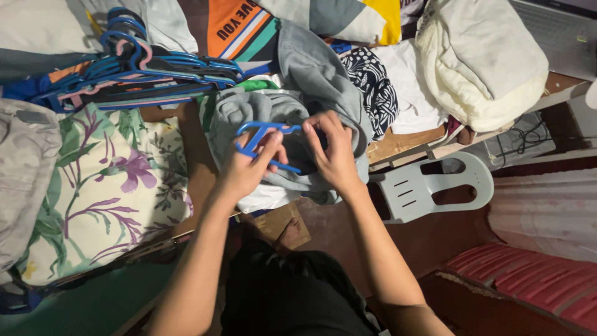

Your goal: The person sorts through a pile of clothes and hangers on a bed, unfolding a pair of shorts and a shirt before gathering a bundle of hangers and placing them together.

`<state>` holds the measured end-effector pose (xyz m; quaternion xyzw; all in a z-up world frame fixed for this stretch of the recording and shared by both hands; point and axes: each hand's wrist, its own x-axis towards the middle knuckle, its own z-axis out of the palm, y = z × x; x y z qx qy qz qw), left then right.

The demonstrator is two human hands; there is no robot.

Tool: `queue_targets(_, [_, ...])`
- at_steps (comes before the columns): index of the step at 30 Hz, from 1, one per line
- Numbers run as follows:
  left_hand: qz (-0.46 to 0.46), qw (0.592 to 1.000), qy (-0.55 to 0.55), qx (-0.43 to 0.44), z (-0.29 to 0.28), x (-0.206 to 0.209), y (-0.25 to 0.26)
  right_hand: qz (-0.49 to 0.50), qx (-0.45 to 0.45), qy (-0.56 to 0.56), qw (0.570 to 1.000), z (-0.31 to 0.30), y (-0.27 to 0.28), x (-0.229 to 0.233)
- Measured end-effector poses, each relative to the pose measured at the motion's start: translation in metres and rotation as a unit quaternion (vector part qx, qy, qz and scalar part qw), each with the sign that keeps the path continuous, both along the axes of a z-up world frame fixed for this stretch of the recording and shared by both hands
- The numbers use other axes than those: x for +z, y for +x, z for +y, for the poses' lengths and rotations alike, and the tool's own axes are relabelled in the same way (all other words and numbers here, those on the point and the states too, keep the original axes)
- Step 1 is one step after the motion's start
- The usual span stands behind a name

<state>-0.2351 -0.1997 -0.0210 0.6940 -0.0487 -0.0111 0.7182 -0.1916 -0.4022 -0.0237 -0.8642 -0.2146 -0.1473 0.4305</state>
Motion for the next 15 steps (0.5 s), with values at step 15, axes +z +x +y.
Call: queue_targets(15, [0.050,0.997,-0.056,0.007,-0.026,0.015,-0.004,-0.105,-0.023,-0.026,0.994,-0.051,0.009,-0.006])
